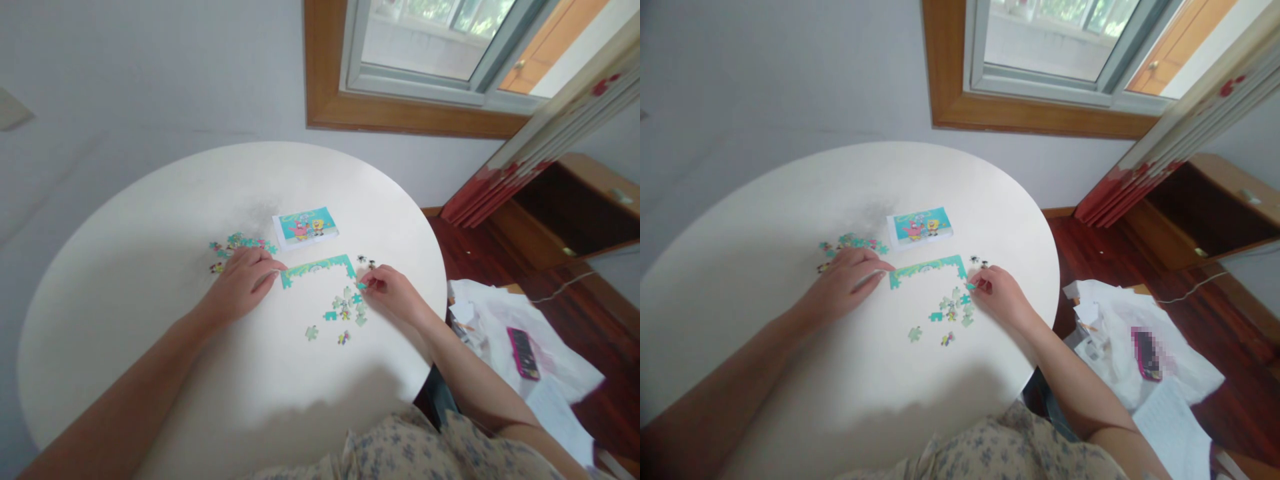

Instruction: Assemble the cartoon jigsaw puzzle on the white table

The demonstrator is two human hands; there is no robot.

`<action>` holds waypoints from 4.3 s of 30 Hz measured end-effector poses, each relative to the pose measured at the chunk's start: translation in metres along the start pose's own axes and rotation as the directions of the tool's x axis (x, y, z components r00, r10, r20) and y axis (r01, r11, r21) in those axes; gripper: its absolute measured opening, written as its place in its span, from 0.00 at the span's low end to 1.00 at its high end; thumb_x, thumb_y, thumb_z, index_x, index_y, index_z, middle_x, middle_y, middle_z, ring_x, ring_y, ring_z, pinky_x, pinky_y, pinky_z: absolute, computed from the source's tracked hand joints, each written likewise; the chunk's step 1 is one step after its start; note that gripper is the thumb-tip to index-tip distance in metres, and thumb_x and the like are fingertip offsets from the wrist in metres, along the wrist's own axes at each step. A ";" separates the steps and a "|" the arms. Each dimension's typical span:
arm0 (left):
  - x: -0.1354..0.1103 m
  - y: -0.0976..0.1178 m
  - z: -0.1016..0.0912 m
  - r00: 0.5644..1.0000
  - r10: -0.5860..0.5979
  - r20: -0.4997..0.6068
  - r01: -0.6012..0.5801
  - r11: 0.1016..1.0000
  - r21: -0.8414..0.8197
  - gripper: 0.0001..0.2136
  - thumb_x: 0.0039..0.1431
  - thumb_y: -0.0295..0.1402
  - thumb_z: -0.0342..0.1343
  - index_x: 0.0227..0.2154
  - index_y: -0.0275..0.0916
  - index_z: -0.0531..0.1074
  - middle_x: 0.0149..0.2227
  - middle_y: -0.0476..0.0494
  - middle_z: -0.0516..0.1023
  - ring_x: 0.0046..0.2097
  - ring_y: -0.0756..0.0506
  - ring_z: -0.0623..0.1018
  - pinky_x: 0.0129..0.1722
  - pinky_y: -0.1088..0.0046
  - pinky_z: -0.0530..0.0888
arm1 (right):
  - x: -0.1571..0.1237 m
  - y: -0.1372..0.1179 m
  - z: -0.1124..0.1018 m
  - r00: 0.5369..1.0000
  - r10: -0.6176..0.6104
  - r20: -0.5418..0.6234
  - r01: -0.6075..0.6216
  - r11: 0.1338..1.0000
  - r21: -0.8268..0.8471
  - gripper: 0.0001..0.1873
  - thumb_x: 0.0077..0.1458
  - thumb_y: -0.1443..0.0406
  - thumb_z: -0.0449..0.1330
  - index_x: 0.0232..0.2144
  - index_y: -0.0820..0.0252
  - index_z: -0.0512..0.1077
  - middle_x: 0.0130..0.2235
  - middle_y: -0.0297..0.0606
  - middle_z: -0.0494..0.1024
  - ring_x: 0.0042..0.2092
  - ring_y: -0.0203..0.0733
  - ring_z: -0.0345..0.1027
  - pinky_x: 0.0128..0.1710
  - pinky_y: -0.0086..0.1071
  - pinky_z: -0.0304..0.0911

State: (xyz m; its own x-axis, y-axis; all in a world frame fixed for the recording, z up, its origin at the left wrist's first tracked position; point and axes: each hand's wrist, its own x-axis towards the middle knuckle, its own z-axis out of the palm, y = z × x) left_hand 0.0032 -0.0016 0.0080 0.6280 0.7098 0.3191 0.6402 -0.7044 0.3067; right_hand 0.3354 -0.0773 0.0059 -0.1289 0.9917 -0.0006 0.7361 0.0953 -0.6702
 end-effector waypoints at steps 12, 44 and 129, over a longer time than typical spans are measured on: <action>-0.001 -0.001 0.000 1.000 -0.010 0.014 0.009 1.000 0.024 0.13 0.65 0.34 0.46 0.41 0.41 0.76 0.40 0.43 0.73 0.46 0.41 0.71 0.52 0.60 0.65 | 0.004 -0.004 0.001 0.986 0.133 -0.100 -0.113 0.975 0.189 0.09 0.52 0.61 0.60 0.29 0.59 0.78 0.29 0.36 0.79 0.29 0.38 0.68 0.30 0.30 0.59; -0.001 -0.001 0.001 1.000 0.001 0.004 -0.001 1.000 0.016 0.13 0.64 0.34 0.46 0.41 0.41 0.76 0.40 0.43 0.73 0.46 0.41 0.71 0.53 0.60 0.64 | 0.005 0.002 0.005 0.984 0.103 -0.143 -0.079 0.984 0.160 0.09 0.56 0.63 0.57 0.31 0.56 0.77 0.31 0.34 0.80 0.31 0.39 0.67 0.33 0.31 0.59; 0.002 0.094 0.031 0.911 0.341 0.233 -0.343 0.939 -0.033 0.17 0.68 0.36 0.48 0.58 0.44 0.66 0.61 0.46 0.68 0.61 0.42 0.65 0.61 0.61 0.59 | 0.001 0.014 -0.010 0.953 -0.302 -0.027 0.299 0.950 -0.093 0.12 0.56 0.60 0.64 0.43 0.57 0.74 0.40 0.42 0.72 0.44 0.46 0.67 0.45 0.40 0.65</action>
State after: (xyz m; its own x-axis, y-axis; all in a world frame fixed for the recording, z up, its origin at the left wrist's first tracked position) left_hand 0.0779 -0.0661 0.0098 0.8931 0.4092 0.1867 0.3712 -0.9050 0.2081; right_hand 0.3521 -0.0740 0.0041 -0.3275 0.9184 0.2219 0.7222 0.3947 -0.5680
